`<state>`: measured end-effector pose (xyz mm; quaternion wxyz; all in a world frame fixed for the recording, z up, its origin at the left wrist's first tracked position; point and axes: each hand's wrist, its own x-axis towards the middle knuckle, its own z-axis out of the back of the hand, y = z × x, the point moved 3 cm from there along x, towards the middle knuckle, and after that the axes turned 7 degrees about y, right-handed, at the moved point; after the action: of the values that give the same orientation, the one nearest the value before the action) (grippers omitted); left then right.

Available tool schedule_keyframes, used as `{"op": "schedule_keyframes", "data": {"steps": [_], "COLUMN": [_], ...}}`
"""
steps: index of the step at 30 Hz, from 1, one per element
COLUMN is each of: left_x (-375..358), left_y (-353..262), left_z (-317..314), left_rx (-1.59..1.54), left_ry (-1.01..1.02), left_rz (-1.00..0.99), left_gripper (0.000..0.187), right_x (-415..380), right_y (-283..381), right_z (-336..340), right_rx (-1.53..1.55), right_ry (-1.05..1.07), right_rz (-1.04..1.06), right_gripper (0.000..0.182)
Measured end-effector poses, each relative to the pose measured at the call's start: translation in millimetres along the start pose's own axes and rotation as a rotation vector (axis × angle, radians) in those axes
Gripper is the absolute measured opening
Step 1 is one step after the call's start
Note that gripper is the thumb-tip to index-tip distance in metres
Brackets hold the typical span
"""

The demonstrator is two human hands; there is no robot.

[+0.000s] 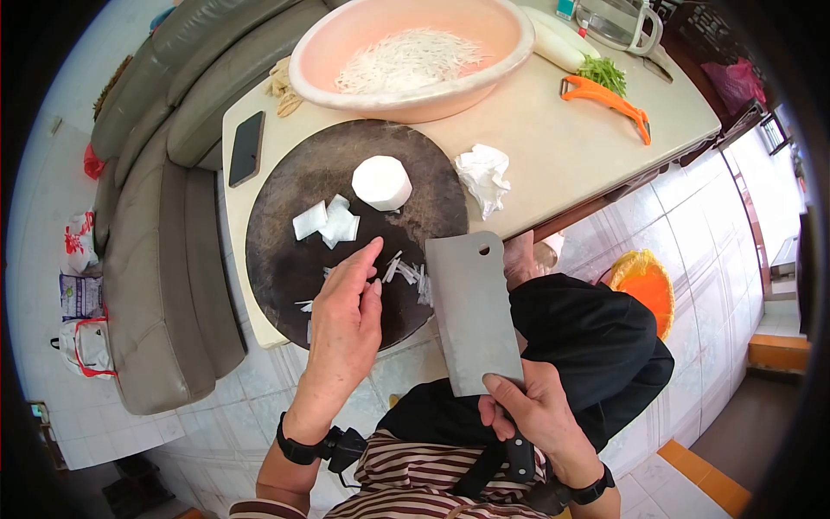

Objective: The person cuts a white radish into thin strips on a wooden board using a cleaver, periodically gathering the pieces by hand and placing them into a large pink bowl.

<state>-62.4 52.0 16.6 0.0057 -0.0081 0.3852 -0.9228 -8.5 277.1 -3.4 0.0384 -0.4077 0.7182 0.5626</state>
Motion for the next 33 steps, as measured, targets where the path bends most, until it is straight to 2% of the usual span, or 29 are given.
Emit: {"op": "schedule_keyframes", "data": {"steps": [6, 12, 20, 27, 33], "left_x": [0, 0, -8, -7, -5], "left_y": [7, 7, 18, 16, 9], "left_z": [3, 2, -6, 4, 2], "left_rx": [-0.062, -0.143, -0.283, -0.295, -0.21], "left_ry": [0.093, 0.103, 0.019, -0.129, -0.037], "left_rz": [-0.001, 0.049, 0.049, -0.031, 0.015], "left_gripper": [0.048, 0.049, 0.041, 0.033, 0.037], "right_x": [4, 23, 37, 23, 19], "right_y": [0, -4, -16, -5, 3], "right_z": [-4, -19, -23, -11, -4], "right_rx": [-0.029, 0.012, 0.129, 0.267, 0.16], "right_ry": [0.019, 0.063, 0.149, 0.116, 0.062], "right_rz": [-0.005, -0.006, 0.007, -0.026, 0.031], "right_gripper": [0.021, 0.023, 0.022, 0.02, 0.02]}}
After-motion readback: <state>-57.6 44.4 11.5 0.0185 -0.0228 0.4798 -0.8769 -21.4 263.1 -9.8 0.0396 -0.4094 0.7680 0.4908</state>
